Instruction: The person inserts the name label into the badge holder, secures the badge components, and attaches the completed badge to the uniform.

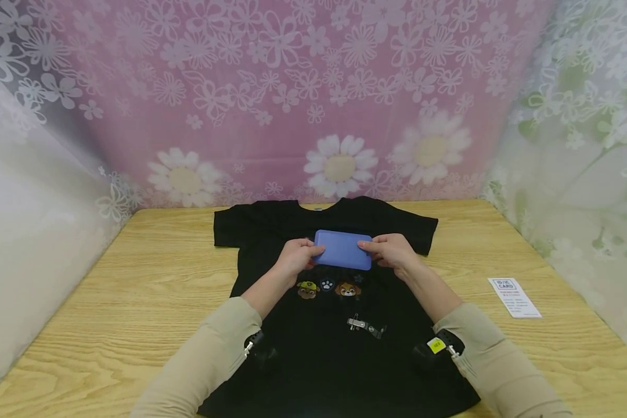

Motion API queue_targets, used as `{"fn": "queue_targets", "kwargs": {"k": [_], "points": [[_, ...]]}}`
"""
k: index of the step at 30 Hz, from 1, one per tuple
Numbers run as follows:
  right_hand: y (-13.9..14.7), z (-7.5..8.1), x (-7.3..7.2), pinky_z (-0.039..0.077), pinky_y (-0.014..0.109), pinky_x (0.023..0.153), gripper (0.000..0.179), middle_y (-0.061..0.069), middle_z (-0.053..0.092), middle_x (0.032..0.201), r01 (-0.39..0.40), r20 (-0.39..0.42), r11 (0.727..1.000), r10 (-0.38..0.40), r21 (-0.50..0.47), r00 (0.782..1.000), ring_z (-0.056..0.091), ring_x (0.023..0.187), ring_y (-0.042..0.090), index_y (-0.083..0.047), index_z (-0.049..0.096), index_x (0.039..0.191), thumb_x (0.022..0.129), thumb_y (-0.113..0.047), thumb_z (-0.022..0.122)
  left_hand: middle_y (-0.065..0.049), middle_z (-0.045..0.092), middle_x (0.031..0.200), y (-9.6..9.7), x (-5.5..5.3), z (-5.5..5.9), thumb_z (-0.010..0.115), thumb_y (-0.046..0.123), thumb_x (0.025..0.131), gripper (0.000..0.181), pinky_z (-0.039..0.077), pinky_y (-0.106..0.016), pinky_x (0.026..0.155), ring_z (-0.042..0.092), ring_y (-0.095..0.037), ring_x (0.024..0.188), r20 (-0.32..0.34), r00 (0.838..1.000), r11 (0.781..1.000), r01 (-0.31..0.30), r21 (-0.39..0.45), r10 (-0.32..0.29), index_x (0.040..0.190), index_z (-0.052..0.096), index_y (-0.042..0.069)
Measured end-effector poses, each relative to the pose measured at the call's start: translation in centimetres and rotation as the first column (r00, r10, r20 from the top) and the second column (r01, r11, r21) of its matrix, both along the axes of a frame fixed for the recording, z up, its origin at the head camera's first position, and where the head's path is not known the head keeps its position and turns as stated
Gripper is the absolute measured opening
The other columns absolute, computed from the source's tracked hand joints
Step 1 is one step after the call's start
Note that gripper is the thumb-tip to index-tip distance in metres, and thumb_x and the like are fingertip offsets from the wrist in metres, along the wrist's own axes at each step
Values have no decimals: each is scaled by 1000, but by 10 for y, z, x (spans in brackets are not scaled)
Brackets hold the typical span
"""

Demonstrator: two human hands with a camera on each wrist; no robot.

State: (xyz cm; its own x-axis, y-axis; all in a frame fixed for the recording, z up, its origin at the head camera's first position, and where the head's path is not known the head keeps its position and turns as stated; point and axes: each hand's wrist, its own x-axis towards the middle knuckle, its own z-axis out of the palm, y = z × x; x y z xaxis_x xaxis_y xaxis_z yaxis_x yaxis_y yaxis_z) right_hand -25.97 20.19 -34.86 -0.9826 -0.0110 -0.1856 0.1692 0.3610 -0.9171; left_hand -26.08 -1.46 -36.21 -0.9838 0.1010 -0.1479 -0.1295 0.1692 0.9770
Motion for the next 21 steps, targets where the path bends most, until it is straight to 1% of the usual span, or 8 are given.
{"fn": "queue_targets", "kwargs": {"k": [2, 8, 10, 14, 17, 19, 21], "points": [[0, 0, 0, 45, 33, 67, 26, -1, 60, 73, 3, 2, 1000, -3, -7, 1000, 57, 69, 14, -2, 65, 77, 83, -27, 70, -8, 54, 85, 0, 0, 0, 63, 16, 88, 24, 43, -26, 63, 51, -16, 66, -3, 1000, 1000, 0, 0, 0, 70, 57, 2], [1, -1, -2, 45, 37, 73, 25, 1, 59, 75, 1, 14, 999, -1, -39, 1000, 56, 71, 15, -2, 65, 77, 83, -25, 70, -7, 55, 81, 0, 0, 1, 63, 16, 88, 24, 43, -26, 63, 51, -16, 65, -6, 1000, 1000, -5, 2, 5, 69, 57, 3], [1, -1, -2, 46, 36, 72, 25, 1, 58, 73, -5, 17, 999, 6, -54, 1000, 55, 70, 15, -2, 64, 76, 83, -25, 70, -6, 54, 79, -1, 0, 1, 64, 16, 88, 25, 43, -27, 64, 51, -15, 65, -9, 1000, 1000, -6, 2, 6, 67, 56, 4], [1, 0, -3, 45, 32, 67, 24, -1, 57, 70, -18, 22, 997, 20, -73, 1000, 54, 67, 13, -1, 63, 77, 84, -24, 70, -5, 52, 75, -1, -1, 1, 64, 16, 87, 28, 46, -37, 72, 50, -15, 63, -11, 1000, 1000, -6, 14, 6, 63, 53, 6], [0, 0, -4, 45, 29, 65, 23, -1, 56, 68, -20, 32, 997, 23, -81, 999, 53, 65, 12, -1, 62, 78, 84, -22, 69, -5, 52, 74, -1, -1, 0, 65, 16, 87, 29, 46, -43, 78, 50, -15, 63, -11, 1000, 1000, -9, 13, 9, 62, 51, 7], [0, 0, -4, 45, 28, 64, 22, -2, 56, 69, -16, 43, 995, 21, -95, 999, 53, 65, 12, 0, 62, 80, 84, -21, 69, -4, 52, 74, 0, -1, -1, 65, 17, 86, 30, 46, -42, 77, 50, -15, 64, -12, 1000, 1000, -15, 11, 16, 62, 50, 8], [0, 0, -5, 45, 28, 64, 21, -1, 56, 71, -14, 57, 993, 20, -115, 998, 52, 65, 12, -1, 63, 81, 85, -20, 68, -4, 52, 73, 0, -1, -2, 65, 16, 86, 31, 46, -38, 73, 50, -15, 64, -13, 1000, 1000, -24, 14, 24, 61, 49, 8]]}}
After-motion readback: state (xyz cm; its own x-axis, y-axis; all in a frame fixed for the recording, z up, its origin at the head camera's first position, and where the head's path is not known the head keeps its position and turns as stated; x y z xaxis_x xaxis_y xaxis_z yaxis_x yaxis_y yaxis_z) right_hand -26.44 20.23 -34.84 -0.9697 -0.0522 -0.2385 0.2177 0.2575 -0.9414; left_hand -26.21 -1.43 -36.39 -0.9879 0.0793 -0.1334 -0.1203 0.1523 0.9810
